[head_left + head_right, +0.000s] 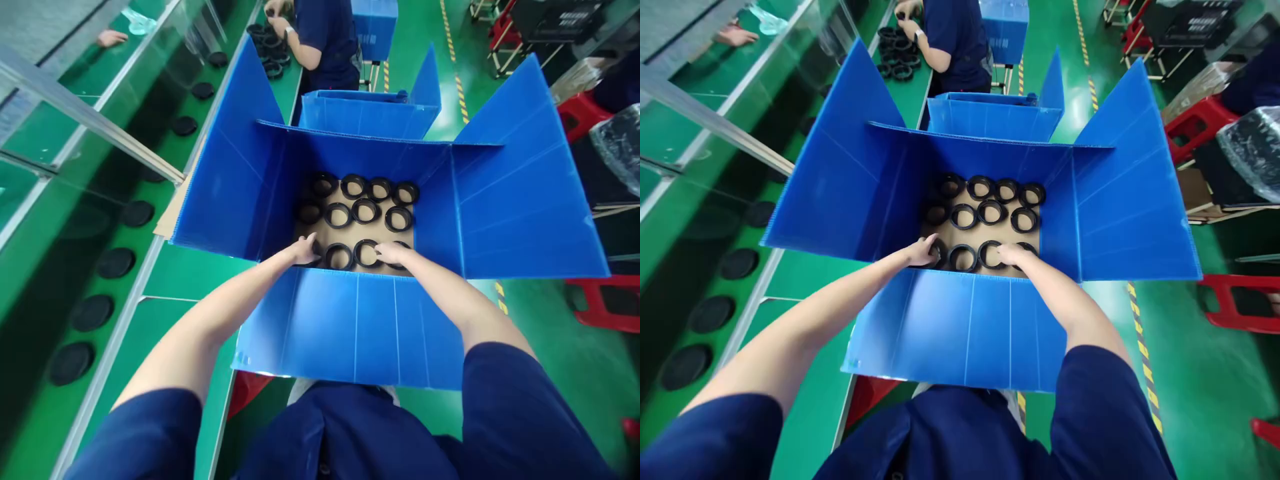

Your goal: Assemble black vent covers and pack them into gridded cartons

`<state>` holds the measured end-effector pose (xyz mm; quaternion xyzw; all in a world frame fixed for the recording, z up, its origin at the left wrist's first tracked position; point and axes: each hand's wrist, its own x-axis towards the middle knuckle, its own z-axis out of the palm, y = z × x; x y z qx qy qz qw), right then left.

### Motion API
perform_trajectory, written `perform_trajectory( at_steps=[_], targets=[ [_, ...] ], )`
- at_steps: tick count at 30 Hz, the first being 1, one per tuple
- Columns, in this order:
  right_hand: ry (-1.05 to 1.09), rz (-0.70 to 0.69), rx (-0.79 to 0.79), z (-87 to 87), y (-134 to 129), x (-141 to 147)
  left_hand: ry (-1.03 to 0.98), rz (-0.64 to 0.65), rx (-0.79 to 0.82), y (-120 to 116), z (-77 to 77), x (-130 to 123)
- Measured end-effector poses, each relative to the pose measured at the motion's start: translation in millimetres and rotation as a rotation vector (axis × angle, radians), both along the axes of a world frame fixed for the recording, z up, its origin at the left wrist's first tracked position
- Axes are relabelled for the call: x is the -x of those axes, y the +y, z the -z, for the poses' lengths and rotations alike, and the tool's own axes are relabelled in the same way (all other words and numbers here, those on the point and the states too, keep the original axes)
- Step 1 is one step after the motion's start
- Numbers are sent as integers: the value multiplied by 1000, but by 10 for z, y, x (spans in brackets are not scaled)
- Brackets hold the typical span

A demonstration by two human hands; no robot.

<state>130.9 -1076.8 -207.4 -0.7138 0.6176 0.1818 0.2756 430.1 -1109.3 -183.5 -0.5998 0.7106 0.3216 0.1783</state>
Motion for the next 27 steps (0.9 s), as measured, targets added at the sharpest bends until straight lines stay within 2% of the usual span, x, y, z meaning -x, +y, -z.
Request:
perform_trajectory(
  at_steps=[2, 5, 7, 9, 13, 17, 19, 23, 25, 27],
  targets=[
    [6, -32, -88, 59, -6, 13, -116, -68, -108, -220, 340, 133],
    [9, -45, -155, 156, -16, 109, -176, -116, -165, -356, 763, 325],
    [-4, -32, -185, 237, -12, 196, -160, -108, -152, -359, 966, 414],
    [-21, 7, -204, 319, -9, 269, -147, -102, -113, -341, 1095, 464],
    [12, 177, -193, 435, -60, 330, -151, -114, 8, -398, 1160, 482],
    [39, 438, -167, 536, -157, 283, -116, -185, 138, -652, 1113, 486],
    [23, 525, -179, 632, -203, 221, -76, -195, 157, -809, 1096, 500],
    [38, 611, -145, 862, -382, 100, -50, -187, 95, -1034, 1141, 537],
    [57, 656, -91, 942, -553, 89, -47, -189, 64, -1073, 1202, 547],
    [55, 643, -44, 998, -761, 110, -38, -200, 63, -1075, 1265, 551]
  ],
)
